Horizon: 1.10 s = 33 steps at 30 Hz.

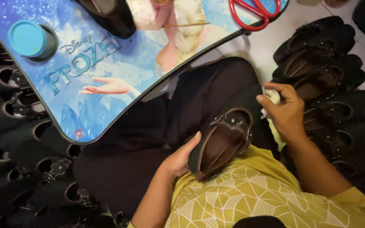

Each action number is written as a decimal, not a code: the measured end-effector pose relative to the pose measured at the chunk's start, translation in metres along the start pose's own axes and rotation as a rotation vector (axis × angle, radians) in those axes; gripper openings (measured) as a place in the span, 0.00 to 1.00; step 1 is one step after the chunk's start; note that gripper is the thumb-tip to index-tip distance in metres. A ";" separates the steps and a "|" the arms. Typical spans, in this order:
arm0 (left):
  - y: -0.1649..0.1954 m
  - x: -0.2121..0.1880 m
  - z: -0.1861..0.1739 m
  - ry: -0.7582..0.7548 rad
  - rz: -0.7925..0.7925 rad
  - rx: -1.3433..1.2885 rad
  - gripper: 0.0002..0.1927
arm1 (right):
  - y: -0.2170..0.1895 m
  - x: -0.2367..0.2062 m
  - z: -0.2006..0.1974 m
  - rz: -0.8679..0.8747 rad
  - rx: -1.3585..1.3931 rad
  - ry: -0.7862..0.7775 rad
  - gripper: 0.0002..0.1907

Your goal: The person sits on the floor among piles of black shoes and cleans the soles of shoes one at a time. They hold each shoe, scrape the sole edge with a small wooden stick, wipe the sole with a tissue, and set the finished shoe onto a pile beside them.

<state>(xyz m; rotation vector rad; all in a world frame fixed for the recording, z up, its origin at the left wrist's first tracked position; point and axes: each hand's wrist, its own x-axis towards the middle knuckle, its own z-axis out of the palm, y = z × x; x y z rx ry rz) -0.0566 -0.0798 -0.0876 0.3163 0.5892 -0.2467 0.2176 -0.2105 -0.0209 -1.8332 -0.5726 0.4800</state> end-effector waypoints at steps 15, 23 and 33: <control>0.070 0.002 0.146 0.046 0.420 -0.294 0.41 | -0.068 -0.036 -0.007 -0.561 0.216 0.086 0.02; 0.061 0.013 0.154 0.114 0.479 -0.268 0.39 | -0.105 -0.051 0.014 -1.199 -0.358 -0.161 0.15; 0.025 0.057 0.153 0.186 0.604 0.161 0.43 | -0.110 -0.073 0.006 -0.696 -0.500 0.269 0.13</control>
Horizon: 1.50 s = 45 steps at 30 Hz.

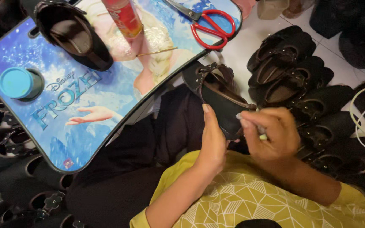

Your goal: The person sits on the floor among piles of black shoes and cleans the soles of shoes one at a time. They hold each shoe, scrape the sole edge with a small wooden stick, wipe the sole with a tissue, and set the finished shoe onto a pile beside them.

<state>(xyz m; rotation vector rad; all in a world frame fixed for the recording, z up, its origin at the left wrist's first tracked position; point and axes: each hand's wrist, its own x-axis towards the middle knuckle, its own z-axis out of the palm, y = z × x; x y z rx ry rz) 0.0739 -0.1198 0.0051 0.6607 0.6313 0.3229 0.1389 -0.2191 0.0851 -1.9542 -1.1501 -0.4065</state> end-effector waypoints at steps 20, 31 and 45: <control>0.003 -0.018 0.020 -0.034 0.088 0.033 0.43 | 0.021 -0.025 -0.031 0.002 0.018 -0.043 0.13; 0.014 -0.066 0.019 -0.122 0.317 0.566 0.41 | 0.018 -0.020 -0.063 0.224 0.064 -0.104 0.09; 0.010 -0.076 -0.042 -0.078 0.151 1.056 0.43 | 0.040 -0.009 -0.010 -0.004 0.330 -0.401 0.11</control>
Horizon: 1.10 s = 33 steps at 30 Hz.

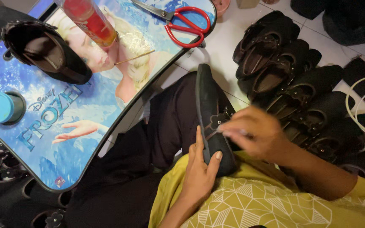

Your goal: The person sits on the floor among piles of black shoes and cleans the soles of shoes one at a time. They hold each shoe, scrape the sole edge with a small wooden stick, wipe the sole with a tissue, and set the finished shoe onto a pile beside them.

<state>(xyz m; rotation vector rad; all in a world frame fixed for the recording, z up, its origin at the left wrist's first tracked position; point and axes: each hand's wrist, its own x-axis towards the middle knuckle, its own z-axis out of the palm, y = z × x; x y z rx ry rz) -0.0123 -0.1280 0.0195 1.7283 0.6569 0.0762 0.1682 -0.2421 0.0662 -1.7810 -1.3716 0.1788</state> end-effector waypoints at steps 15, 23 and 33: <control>-0.006 0.007 -0.006 -0.014 0.051 0.040 0.44 | 0.056 0.062 0.024 0.057 0.057 0.138 0.06; -0.024 0.006 -0.008 -0.013 0.064 0.025 0.43 | 0.086 0.066 0.012 0.149 -0.137 0.312 0.04; -0.093 0.019 -0.011 -0.163 0.072 -0.244 0.30 | 0.046 -0.029 -0.008 0.584 0.623 -0.165 0.09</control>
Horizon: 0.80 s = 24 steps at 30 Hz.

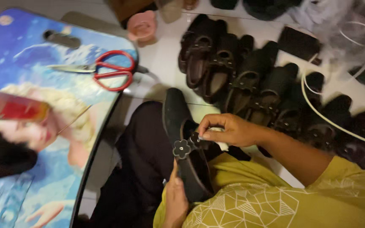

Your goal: The person sits on the floor among piles of black shoes and cleans the soles of shoes one at a time. They hold each shoe, scrape the sole edge with a small wooden stick, wipe the sole with a tissue, and set the finished shoe onto a pile beside them.

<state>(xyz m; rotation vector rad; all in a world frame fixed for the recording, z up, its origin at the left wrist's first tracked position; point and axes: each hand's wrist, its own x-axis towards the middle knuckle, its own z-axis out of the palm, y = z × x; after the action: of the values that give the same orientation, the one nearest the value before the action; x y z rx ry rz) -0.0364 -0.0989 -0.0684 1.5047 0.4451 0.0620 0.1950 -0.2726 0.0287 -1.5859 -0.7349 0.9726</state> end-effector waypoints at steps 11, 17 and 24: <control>0.068 0.048 0.035 -0.175 -0.239 -0.012 0.25 | -0.041 -0.063 -0.029 0.081 -0.257 0.080 0.11; 0.108 0.119 -0.021 0.003 0.632 0.709 0.18 | -0.070 -0.135 -0.058 0.287 -0.378 0.394 0.12; 0.116 0.261 -0.085 -0.077 0.404 1.186 0.29 | -0.093 -0.269 -0.074 0.784 -0.658 0.583 0.16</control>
<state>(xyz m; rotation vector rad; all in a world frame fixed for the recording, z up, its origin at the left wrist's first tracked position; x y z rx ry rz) 0.2030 0.0720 -0.0207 2.7399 0.0672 0.0575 0.1354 -0.5160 0.1820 -2.6885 0.0320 0.7380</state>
